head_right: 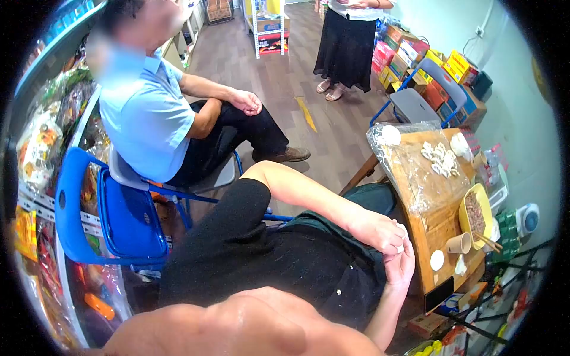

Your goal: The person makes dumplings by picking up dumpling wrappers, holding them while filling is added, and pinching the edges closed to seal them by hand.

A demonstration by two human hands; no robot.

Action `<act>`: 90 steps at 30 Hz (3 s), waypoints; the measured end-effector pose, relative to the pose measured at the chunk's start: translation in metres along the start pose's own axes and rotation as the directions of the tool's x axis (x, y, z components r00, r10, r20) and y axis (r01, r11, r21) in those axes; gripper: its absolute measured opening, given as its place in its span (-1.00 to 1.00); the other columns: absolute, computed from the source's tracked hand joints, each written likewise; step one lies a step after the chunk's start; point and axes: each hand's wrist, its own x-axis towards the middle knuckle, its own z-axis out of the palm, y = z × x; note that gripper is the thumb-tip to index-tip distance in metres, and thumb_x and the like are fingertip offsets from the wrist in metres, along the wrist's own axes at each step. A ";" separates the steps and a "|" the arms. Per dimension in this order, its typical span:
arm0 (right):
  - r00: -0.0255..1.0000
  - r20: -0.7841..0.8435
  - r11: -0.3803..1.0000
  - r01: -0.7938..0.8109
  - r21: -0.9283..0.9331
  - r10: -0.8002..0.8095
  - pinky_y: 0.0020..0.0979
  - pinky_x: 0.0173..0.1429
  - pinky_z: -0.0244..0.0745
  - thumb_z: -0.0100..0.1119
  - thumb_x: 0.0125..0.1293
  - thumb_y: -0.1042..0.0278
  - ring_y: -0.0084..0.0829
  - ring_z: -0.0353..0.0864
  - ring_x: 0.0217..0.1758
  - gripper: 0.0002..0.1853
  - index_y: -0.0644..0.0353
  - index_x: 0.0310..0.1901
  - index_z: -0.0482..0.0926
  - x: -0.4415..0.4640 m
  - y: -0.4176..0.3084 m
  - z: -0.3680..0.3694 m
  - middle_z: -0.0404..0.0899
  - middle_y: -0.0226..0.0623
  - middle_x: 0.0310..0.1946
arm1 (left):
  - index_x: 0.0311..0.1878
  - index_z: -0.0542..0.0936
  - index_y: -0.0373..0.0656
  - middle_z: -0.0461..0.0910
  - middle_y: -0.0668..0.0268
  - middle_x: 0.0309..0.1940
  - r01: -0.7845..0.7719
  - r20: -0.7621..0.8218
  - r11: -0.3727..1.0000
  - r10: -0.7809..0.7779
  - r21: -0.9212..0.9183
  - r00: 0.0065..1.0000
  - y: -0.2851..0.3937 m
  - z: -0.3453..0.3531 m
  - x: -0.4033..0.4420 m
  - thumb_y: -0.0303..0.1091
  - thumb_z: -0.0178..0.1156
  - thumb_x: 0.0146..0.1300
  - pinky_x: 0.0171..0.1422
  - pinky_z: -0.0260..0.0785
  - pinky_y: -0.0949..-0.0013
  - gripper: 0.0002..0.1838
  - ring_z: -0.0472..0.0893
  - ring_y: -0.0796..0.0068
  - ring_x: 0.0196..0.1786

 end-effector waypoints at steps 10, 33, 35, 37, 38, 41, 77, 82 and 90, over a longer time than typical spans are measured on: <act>0.993 -0.087 0.973 0.053 -0.227 -0.074 -0.24 0.38 0.35 -0.15 0.45 0.47 -0.32 0.40 0.35 -0.50 0.30 0.40 0.21 0.003 -0.003 0.017 0.36 -0.18 0.34 | -0.32 0.48 -0.20 0.46 0.22 -0.35 -0.062 -0.083 0.992 0.071 0.112 0.994 0.003 -0.012 -0.012 -0.32 0.19 0.12 -0.18 0.43 0.17 -0.84 0.51 0.19 -0.20; 0.939 -0.305 0.874 -0.276 -0.400 0.157 -0.17 0.10 0.64 -0.04 0.42 0.43 -0.15 0.63 0.04 -0.69 0.43 0.10 0.45 0.261 0.047 -0.044 0.58 -0.01 0.01 | -0.10 0.56 -0.26 0.65 0.05 -0.42 0.623 -0.037 -0.341 -0.858 -0.704 -0.512 -0.145 -0.046 -0.362 -0.14 0.02 0.36 -0.51 0.44 0.20 -0.65 0.59 0.28 -0.56; 0.935 -0.338 0.850 -0.264 -0.456 0.109 -0.12 0.13 0.62 -0.03 0.39 0.45 -0.09 0.60 0.09 -0.65 0.40 0.16 0.41 0.226 0.046 -0.057 0.55 0.01 0.08 | -0.17 0.55 -0.23 0.63 0.12 -0.46 0.186 0.614 -0.641 -0.767 -0.744 -0.186 -0.143 -0.004 -0.379 -0.12 0.02 0.38 -0.53 0.40 0.31 -0.67 0.54 0.38 -0.57; 0.931 -0.289 0.867 -0.325 -0.377 0.223 -0.14 0.09 0.63 -0.02 0.39 0.44 -0.12 0.61 0.07 -0.64 0.38 0.17 0.41 0.186 0.039 -0.068 0.54 0.01 0.10 | -0.12 0.53 -0.22 0.66 0.15 -0.39 0.469 0.459 -0.490 -0.868 -0.735 -0.187 -0.101 0.015 -0.322 -0.07 0.00 0.43 -0.50 0.41 0.36 -0.64 0.58 0.41 -0.49; 0.920 -0.324 0.864 -0.337 -0.373 0.219 -0.18 -0.01 0.65 0.00 0.39 0.45 -0.14 0.62 0.03 -0.66 0.38 0.15 0.42 0.162 0.042 -0.055 0.53 0.01 0.08 | -0.01 0.48 -0.20 0.67 0.16 -0.37 0.480 0.514 -0.520 -0.844 -0.707 -0.157 -0.072 0.001 -0.279 -0.06 -0.02 0.45 -0.45 0.44 0.34 -0.63 0.60 0.41 -0.45; 0.904 -0.382 0.880 -0.332 -0.340 0.193 -0.21 0.11 0.60 0.06 0.34 0.49 -0.15 0.58 0.06 -0.61 0.42 0.17 0.40 0.106 0.048 -0.025 0.50 0.01 0.08 | 0.11 0.42 -0.22 0.65 0.17 -0.31 0.468 0.579 -0.522 -0.815 -0.713 -0.026 -0.040 -0.002 -0.229 0.00 -0.06 0.47 -0.23 0.49 0.31 -0.55 0.60 0.38 -0.33; -0.053 -0.024 0.021 0.061 -0.998 -0.998 -0.53 -0.08 0.48 0.13 0.39 0.36 -0.57 0.56 -0.20 -0.66 0.29 0.15 0.46 -0.076 -0.217 0.036 0.58 -0.38 -0.22 | 0.22 0.45 -0.35 0.61 0.06 0.06 -0.125 0.853 -0.921 -0.388 -0.368 0.349 -0.076 0.066 -0.042 -0.37 0.13 0.37 0.19 0.52 0.16 -0.60 0.62 0.18 0.12; 0.183 -0.075 0.069 -0.040 -0.997 -0.980 -0.55 -0.09 0.44 0.21 0.36 0.17 -0.59 0.53 -0.18 -0.56 0.25 0.16 0.50 -0.089 -0.317 -0.005 0.54 -0.40 -0.11 | 0.32 0.36 -0.34 0.51 0.02 0.21 -0.005 0.792 -0.885 -0.420 -0.466 0.444 -0.079 0.076 -0.019 -0.39 0.15 0.34 0.25 0.48 0.14 -0.49 0.55 0.13 0.23; 0.409 -0.085 0.036 -0.126 -0.991 -0.908 -0.56 0.09 0.55 0.15 0.41 0.14 -0.60 0.59 -0.04 -0.60 0.28 0.10 0.56 -0.067 -0.360 -0.007 0.58 -0.38 -0.08 | 0.30 0.38 -0.39 0.53 0.00 0.18 0.039 0.848 -0.915 -0.355 -0.401 0.392 -0.085 0.085 -0.008 -0.48 0.15 0.29 0.25 0.47 0.14 -0.49 0.55 0.13 0.22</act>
